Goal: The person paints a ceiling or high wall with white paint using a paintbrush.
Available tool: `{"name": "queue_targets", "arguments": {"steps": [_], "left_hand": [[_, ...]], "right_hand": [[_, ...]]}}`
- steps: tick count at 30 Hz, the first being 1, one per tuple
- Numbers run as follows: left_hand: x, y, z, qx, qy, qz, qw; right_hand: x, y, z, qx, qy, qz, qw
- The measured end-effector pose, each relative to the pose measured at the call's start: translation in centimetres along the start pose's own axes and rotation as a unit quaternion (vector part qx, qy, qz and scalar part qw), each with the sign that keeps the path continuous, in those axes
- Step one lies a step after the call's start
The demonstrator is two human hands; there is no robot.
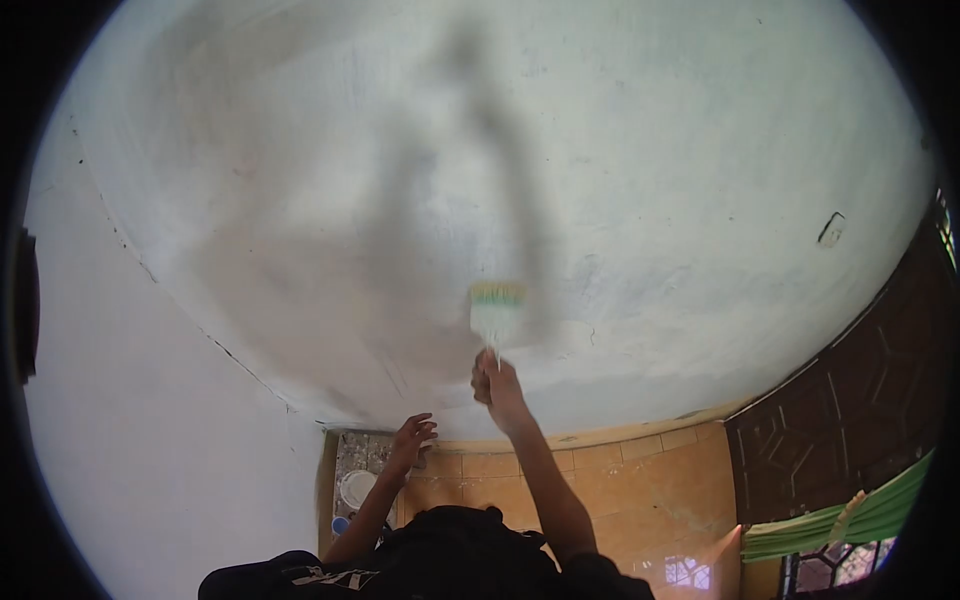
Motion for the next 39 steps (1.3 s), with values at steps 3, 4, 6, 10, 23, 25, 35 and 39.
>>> {"name": "queue_targets", "arguments": {"steps": [3,4,6,10,23,25,35,39], "left_hand": [[-0.2,-0.3,0.8,0.005,0.008,-0.010,1.000],[-0.2,-0.5,1.0,0.006,0.010,-0.016,1.000],[-0.7,-0.4,1.4,0.015,0.011,-0.004,1.000],[-1.6,0.1,1.6,0.049,0.007,0.010,0.999],[-3.4,-0.3,3.2,0.077,0.013,0.023,0.997],[-4.4,0.3,2.6,0.075,0.013,0.025,0.997],[-2.4,3.3,1.3,0.055,-0.005,0.025,0.998],[-0.2,5.1,1.8,0.045,0.006,0.007,0.999]], "right_hand": [[6.6,5.0,1.8,0.045,-0.081,-0.027,0.995],[8.3,6.3,2.6,0.055,-0.113,-0.040,0.991],[11.3,9.1,3.9,0.090,-0.165,-0.037,0.981],[13.1,9.8,5.3,0.116,-0.239,-0.114,0.957],[-7.2,-12.6,4.2,-0.049,-0.233,-0.454,0.859],[-10.1,-15.5,4.7,-0.077,-0.240,-0.440,0.862],[-12.4,-20.2,2.9,-0.199,-0.072,-0.083,0.974],[-5.6,-14.1,-1.8,-0.102,0.008,-0.007,0.995]]}}
Point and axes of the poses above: each hand's wrist, its own z-axis away from the middle knuckle, its own y-axis out of the back of the hand, x = y × z, the point moved 7 cm from there along -z, towards the middle knuckle, and after that the axes turned 11 degrees about -z, right-handed, at the moved point
